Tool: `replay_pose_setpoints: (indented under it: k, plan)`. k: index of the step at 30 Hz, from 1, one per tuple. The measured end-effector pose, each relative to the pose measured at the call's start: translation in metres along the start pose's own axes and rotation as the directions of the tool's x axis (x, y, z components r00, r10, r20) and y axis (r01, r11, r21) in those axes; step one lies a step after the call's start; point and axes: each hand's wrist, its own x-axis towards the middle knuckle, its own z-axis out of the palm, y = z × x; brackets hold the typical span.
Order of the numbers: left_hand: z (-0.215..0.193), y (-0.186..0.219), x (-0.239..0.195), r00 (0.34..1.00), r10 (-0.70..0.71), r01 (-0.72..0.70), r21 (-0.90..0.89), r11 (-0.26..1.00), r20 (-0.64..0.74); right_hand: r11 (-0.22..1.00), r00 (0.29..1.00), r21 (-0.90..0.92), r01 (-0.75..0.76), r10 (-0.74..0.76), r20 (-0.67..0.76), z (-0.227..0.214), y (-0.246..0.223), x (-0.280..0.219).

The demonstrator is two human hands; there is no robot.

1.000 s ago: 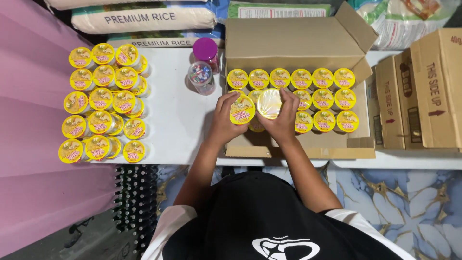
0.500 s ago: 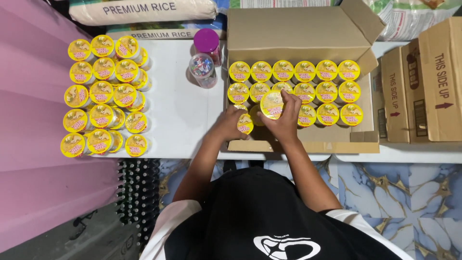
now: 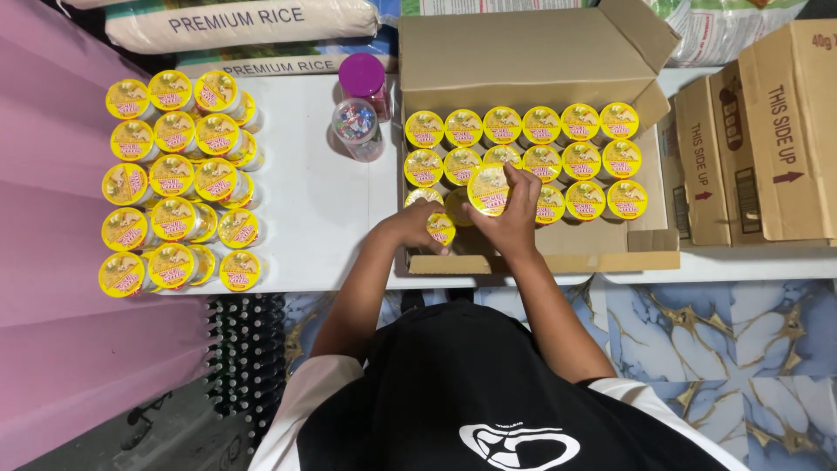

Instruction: Packing individual cup noodles into a shipping carton.

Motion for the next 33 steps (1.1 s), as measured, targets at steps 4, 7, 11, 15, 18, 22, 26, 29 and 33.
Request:
replay_pose_setpoints:
  k: [4, 7, 11, 15, 18, 22, 26, 29, 33]
  plan:
    - [0.006, -0.012, 0.009, 0.998, -0.057, 0.057, 0.032, 0.998, -0.019, 1.000, 1.000, -0.010, -0.002, 0.002, -0.008, -0.001, 0.001, -0.001]
    - [0.012, -0.019, 0.014, 0.999, -0.032, 0.034, 0.068, 0.997, -0.023, 1.000, 1.000, -0.003, -0.019, 0.019, -0.003, 0.001, 0.002, -0.001]
    - [0.018, -0.029, 0.016, 0.999, 0.003, 0.000, 0.063, 0.998, -0.040, 1.000, 1.000, -0.022, -0.014, 0.014, 0.006, 0.000, 0.000, -0.001]
    - [0.038, -0.057, 0.030, 0.992, 0.068, -0.056, 0.113, 0.992, -0.105, 0.999, 0.999, -0.018, -0.027, 0.027, 0.030, 0.004, 0.003, -0.002]
    - [0.029, -0.032, 0.014, 0.986, 0.041, -0.013, 0.174, 0.985, -0.161, 1.000, 0.999, 0.004, -0.018, 0.018, 0.038, 0.006, 0.004, -0.004]
    - [0.008, 0.012, -0.010, 0.990, -0.089, 0.106, 0.159, 0.982, -0.111, 1.000, 0.998, -0.006, -0.026, 0.027, 0.054, 0.005, 0.004, -0.001]
    - [0.010, 0.016, 0.003, 0.996, 0.030, -0.002, 0.306, 0.952, -0.086, 1.000, 0.999, -0.010, -0.008, 0.008, 0.053, 0.006, 0.000, 0.002]
    - [0.012, 0.032, 0.008, 0.999, 0.022, -0.004, 0.396, 0.918, -0.042, 1.000, 0.998, 0.003, 0.005, -0.005, 0.059, 0.007, -0.002, 0.001]
    - [0.027, 0.041, 0.015, 0.995, -0.011, 0.061, 0.532, 0.844, -0.096, 0.998, 0.997, 0.027, 0.057, -0.058, 0.050, 0.011, 0.006, -0.002]
